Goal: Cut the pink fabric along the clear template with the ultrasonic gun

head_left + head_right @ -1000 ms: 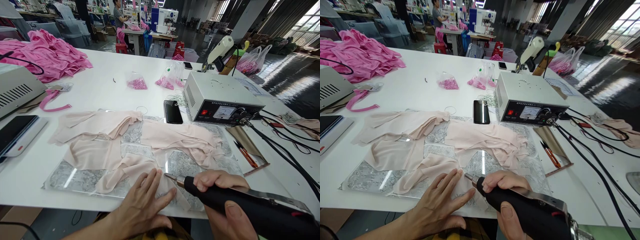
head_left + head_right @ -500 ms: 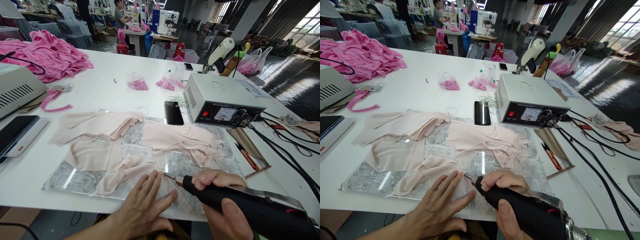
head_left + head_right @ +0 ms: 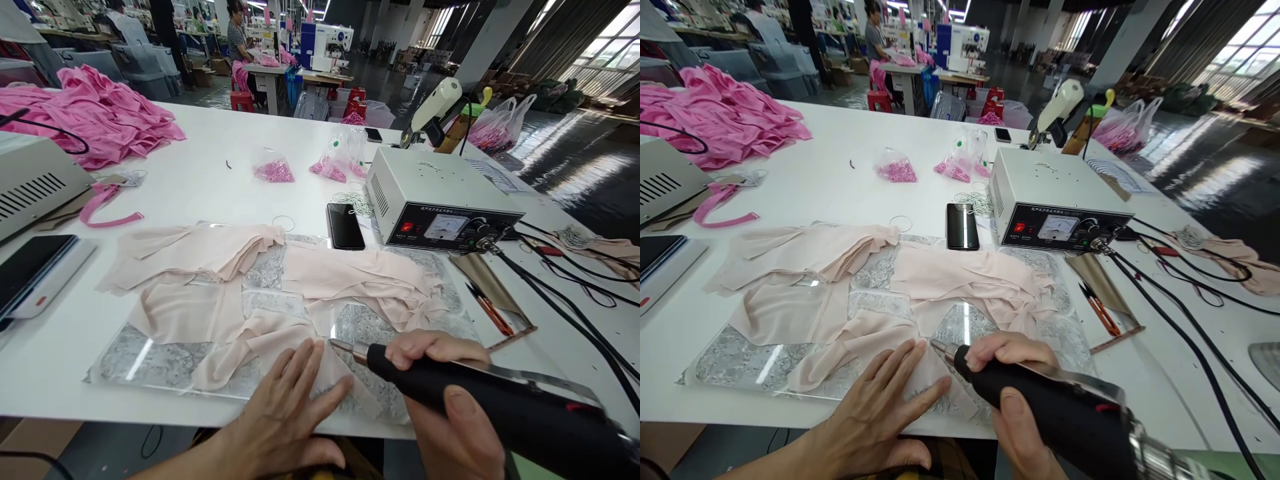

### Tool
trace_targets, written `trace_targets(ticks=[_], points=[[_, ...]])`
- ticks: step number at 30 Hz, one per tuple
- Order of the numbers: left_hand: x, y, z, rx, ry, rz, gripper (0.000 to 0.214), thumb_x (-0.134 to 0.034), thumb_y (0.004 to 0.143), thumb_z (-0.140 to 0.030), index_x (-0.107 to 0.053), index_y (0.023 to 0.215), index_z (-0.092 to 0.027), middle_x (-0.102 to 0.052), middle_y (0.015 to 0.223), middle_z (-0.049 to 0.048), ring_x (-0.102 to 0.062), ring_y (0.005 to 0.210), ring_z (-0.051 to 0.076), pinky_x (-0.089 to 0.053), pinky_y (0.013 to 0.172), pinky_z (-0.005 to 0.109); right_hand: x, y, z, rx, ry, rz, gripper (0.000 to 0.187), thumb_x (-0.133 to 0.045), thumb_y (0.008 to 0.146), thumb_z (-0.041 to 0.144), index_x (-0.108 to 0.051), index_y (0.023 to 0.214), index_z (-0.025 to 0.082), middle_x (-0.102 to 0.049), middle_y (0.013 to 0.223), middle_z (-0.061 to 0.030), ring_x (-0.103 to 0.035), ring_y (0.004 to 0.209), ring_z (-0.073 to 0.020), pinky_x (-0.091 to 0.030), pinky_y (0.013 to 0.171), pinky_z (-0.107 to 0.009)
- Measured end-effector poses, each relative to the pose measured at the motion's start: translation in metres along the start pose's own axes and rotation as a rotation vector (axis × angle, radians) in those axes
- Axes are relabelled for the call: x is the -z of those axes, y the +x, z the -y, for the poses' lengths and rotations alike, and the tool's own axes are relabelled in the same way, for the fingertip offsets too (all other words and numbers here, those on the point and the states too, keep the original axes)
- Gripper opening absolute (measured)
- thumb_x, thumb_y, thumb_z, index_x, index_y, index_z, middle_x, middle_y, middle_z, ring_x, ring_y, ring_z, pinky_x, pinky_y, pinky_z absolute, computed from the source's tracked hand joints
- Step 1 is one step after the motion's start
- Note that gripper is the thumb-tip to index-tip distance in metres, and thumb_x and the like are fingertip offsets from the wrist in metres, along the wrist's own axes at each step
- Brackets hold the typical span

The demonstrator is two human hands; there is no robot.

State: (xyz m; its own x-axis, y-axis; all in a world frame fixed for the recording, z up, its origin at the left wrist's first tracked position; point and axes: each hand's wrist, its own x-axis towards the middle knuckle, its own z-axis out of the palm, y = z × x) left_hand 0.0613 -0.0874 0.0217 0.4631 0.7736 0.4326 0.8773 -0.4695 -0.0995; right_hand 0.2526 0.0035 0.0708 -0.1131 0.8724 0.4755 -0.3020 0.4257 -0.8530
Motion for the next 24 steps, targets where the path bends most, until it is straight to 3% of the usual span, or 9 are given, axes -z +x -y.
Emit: trace_targets(ticks=[2, 4, 6, 8, 12, 17, 20, 24], points=[[0.006, 0.0, 0.004, -0.021, -0.045, 0.025, 0.074, -0.036, 0.09, -0.074, -0.047, 0.143, -0.024, -0.052, 0.137, 0.0218, -0.05, 0.125, 0.039, -0.044, 0.093, 0.047, 0.002, -0.001, 0.01, -0.04, 0.023, -0.082, 0.016, -0.055, 0.084, 0.034, -0.058, 0.095, 0.022, -0.06, 0.084, -0.0019, -0.058, 0.072, -0.0164, -0.055, 0.067, -0.036], [0.013, 0.003, 0.011, -0.025, -0.109, 0.045, 0.055, -0.044, 0.098, -0.056, -0.05, 0.139, -0.021, -0.052, 0.138, 0.0183, -0.05, 0.126, 0.034, -0.045, 0.096, 0.043, 0.004, -0.003, 0.019, -0.051, 0.04, -0.149, 0.017, -0.057, 0.083, 0.036, -0.059, 0.092, 0.022, -0.058, 0.08, -0.001, -0.056, 0.068, -0.0152, -0.054, 0.064, -0.034], [0.02, 0.009, 0.021, -0.016, -0.181, 0.055, 0.036, -0.045, 0.102, -0.032, -0.055, 0.133, -0.016, -0.058, 0.133, 0.0149, -0.054, 0.121, 0.027, -0.046, 0.097, 0.037, 0.008, -0.007, 0.026, -0.026, 0.047, -0.146, 0.017, -0.058, 0.082, 0.037, -0.06, 0.089, 0.021, -0.057, 0.073, -0.0004, -0.054, 0.062, -0.0144, -0.054, 0.058, -0.032], [0.023, 0.016, 0.033, -0.049, -0.258, 0.061, 0.031, -0.04, 0.101, -0.016, -0.059, 0.125, -0.012, -0.065, 0.121, 0.0126, -0.059, 0.112, 0.022, -0.047, 0.095, 0.034, 0.012, -0.012, 0.028, 0.003, 0.046, -0.083, 0.017, -0.057, 0.083, 0.036, -0.061, 0.089, 0.021, -0.057, 0.069, -0.0009, -0.054, 0.058, -0.0144, -0.053, 0.054, -0.031], [0.019, 0.032, 0.053, -0.245, -0.334, 0.124, 0.029, -0.038, 0.102, -0.013, -0.062, 0.117, -0.011, -0.068, 0.113, 0.0103, -0.061, 0.102, 0.019, -0.047, 0.09, 0.031, 0.022, -0.019, 0.023, 0.029, 0.04, -0.02, 0.017, -0.054, 0.083, 0.032, -0.061, 0.094, 0.02, -0.061, 0.073, -0.0035, -0.058, 0.063, -0.0167, -0.055, 0.055, -0.033], [0.01, 0.056, 0.06, -0.446, -0.177, 0.294, 0.03, -0.047, 0.097, -0.011, -0.056, 0.125, -0.008, -0.064, 0.117, 0.0113, -0.059, 0.091, 0.018, -0.048, 0.083, 0.03, 0.035, -0.012, 0.013, 0.039, -0.008, -0.062, 0.017, -0.056, 0.084, 0.033, -0.059, 0.095, 0.021, -0.063, 0.079, -0.0035, -0.058, 0.067, -0.0173, -0.054, 0.062, -0.037], [-0.002, 0.074, 0.057, -0.444, -0.104, 0.337, 0.031, -0.048, 0.096, -0.01, -0.055, 0.125, -0.01, -0.062, 0.113, 0.0108, -0.058, 0.085, 0.017, -0.049, 0.076, 0.03, 0.04, -0.001, 0.012, 0.063, -0.043, -0.145, 0.016, -0.059, 0.081, 0.031, -0.061, 0.092, 0.021, -0.063, 0.08, -0.0027, -0.058, 0.067, -0.0174, -0.053, 0.066, -0.038], [-0.019, 0.095, 0.057, -0.337, -0.096, 0.314, 0.022, -0.042, 0.1, -0.016, -0.059, 0.113, -0.008, -0.062, 0.097, 0.0103, -0.057, 0.078, 0.019, -0.048, 0.063, 0.029, 0.042, 0.002, 0.022, 0.135, -0.048, -0.237, 0.02, -0.059, 0.074, 0.034, -0.063, 0.088, 0.02, -0.061, 0.074, -0.0022, -0.054, 0.059, -0.0164, -0.052, 0.058, -0.036]])
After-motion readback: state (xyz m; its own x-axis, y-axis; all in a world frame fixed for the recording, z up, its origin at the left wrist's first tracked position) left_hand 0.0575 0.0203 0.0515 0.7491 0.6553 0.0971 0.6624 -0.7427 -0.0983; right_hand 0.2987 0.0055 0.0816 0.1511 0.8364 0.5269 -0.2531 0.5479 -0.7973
